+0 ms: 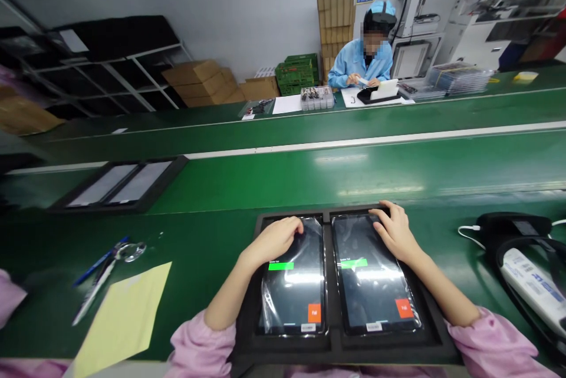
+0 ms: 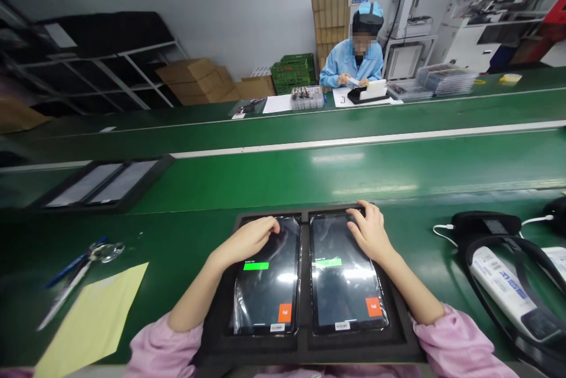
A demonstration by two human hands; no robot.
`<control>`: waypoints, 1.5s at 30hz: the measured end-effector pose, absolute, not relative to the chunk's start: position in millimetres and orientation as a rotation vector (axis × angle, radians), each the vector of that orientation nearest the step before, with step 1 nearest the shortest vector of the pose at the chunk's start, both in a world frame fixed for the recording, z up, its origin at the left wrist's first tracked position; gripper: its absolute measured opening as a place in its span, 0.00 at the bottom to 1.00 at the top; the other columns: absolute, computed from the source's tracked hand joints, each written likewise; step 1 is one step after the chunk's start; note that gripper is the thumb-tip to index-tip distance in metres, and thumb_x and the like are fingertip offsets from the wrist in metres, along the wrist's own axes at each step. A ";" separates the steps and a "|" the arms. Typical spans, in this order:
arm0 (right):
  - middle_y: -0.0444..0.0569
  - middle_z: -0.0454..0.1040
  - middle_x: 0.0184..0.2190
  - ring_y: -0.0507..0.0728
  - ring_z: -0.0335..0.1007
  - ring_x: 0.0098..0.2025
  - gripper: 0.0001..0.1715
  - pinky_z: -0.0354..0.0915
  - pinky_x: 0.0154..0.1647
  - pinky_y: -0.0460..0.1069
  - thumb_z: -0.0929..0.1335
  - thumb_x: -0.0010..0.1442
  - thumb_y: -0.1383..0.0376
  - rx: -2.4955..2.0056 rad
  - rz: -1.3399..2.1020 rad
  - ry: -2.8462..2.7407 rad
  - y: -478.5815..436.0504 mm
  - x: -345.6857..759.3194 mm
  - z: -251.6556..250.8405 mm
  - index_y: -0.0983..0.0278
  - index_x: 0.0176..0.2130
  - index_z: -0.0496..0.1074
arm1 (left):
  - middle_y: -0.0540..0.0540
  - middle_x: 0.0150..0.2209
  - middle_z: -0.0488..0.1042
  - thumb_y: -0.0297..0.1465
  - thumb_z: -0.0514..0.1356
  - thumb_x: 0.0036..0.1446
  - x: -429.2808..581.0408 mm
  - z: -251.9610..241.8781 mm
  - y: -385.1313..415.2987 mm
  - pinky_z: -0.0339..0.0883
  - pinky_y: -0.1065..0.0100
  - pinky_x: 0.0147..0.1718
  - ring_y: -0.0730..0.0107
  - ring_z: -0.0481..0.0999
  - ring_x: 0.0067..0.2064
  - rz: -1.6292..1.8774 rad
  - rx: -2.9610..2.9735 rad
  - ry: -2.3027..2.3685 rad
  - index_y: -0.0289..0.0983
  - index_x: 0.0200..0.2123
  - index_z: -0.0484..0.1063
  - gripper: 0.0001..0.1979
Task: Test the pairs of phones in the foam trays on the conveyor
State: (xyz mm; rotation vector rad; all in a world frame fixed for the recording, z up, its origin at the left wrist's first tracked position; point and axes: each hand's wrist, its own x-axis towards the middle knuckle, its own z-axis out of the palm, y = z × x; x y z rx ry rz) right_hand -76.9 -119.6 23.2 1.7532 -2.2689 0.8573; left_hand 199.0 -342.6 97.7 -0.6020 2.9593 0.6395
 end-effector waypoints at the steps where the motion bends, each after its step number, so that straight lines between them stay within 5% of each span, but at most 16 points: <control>1: 0.59 0.59 0.56 0.68 0.56 0.57 0.23 0.63 0.52 0.65 0.55 0.74 0.55 1.769 0.812 -2.270 -120.2 -76.2 22.8 0.60 0.53 0.72 | 0.45 0.40 0.74 0.18 0.46 0.54 189.5 96.0 -341.2 0.68 0.61 0.48 0.61 0.74 0.45 0.600 -0.622 2.974 0.39 0.39 0.69 0.17; 8: 0.61 0.55 0.59 0.72 0.53 0.58 0.23 0.62 0.53 0.69 0.57 0.74 0.56 1.817 0.676 -2.184 -120.3 -69.5 26.0 0.60 0.51 0.77 | 0.44 0.41 0.75 0.16 0.49 0.51 176.7 86.3 -325.7 0.61 0.55 0.60 0.60 0.73 0.48 0.406 -0.585 3.061 0.38 0.39 0.69 0.17; 11: 0.58 0.57 0.58 0.70 0.54 0.58 0.26 0.63 0.53 0.68 0.56 0.75 0.57 1.930 0.781 -2.179 -119.2 -68.7 31.2 0.60 0.41 0.79 | 0.44 0.40 0.75 0.19 0.50 0.53 184.5 83.9 -325.9 0.65 0.56 0.55 0.59 0.73 0.47 0.366 -0.537 3.127 0.38 0.39 0.69 0.15; 17: 0.62 0.58 0.57 0.71 0.54 0.58 0.26 0.63 0.53 0.70 0.55 0.75 0.56 1.836 0.772 -2.265 -119.9 -68.0 31.8 0.62 0.53 0.75 | 0.42 0.46 0.75 0.18 0.50 0.51 183.3 74.0 -330.9 0.63 0.53 0.57 0.57 0.71 0.53 0.340 -0.492 3.196 0.36 0.45 0.69 0.20; 21: 0.58 0.59 0.57 0.69 0.53 0.59 0.30 0.61 0.55 0.69 0.53 0.75 0.54 1.933 0.962 -2.271 -117.5 -69.2 34.8 0.61 0.40 0.79 | 0.47 0.39 0.75 0.18 0.51 0.50 185.4 74.0 -333.8 0.60 0.54 0.57 0.62 0.73 0.45 0.359 -0.348 3.247 0.38 0.40 0.69 0.16; 28: 0.56 0.62 0.53 0.66 0.57 0.56 0.33 0.62 0.59 0.62 0.53 0.75 0.50 1.648 1.250 -2.336 -115.6 -73.0 29.9 0.61 0.41 0.78 | 0.49 0.33 0.75 0.19 0.48 0.55 187.8 76.3 -336.0 0.62 0.59 0.44 0.64 0.74 0.39 0.275 -0.375 3.513 0.37 0.36 0.69 0.13; 35: 0.57 0.61 0.54 0.67 0.54 0.57 0.31 0.60 0.58 0.65 0.54 0.73 0.56 1.726 1.156 -2.353 -116.7 -70.6 30.0 0.60 0.40 0.81 | 0.49 0.35 0.77 0.20 0.47 0.54 185.2 73.9 -340.6 0.61 0.57 0.50 0.63 0.74 0.42 0.328 -0.320 3.385 0.38 0.35 0.71 0.15; 41: 0.58 0.63 0.48 0.65 0.60 0.51 0.25 0.64 0.53 0.60 0.56 0.72 0.61 1.613 1.046 -2.379 -118.9 -70.6 31.2 0.64 0.41 0.78 | 0.49 0.38 0.77 0.22 0.46 0.60 184.8 69.7 -336.2 0.49 0.46 0.61 0.63 0.74 0.45 0.393 -0.479 3.397 0.39 0.36 0.69 0.13; 45: 0.58 0.65 0.41 0.62 0.65 0.45 0.20 0.65 0.50 0.54 0.57 0.72 0.68 1.401 0.517 -2.764 -132.2 -64.9 47.5 0.71 0.43 0.75 | 0.44 0.50 0.73 0.29 0.45 0.65 171.1 63.0 -337.4 0.51 0.43 0.61 0.57 0.70 0.54 0.411 -0.591 3.331 0.39 0.41 0.71 0.14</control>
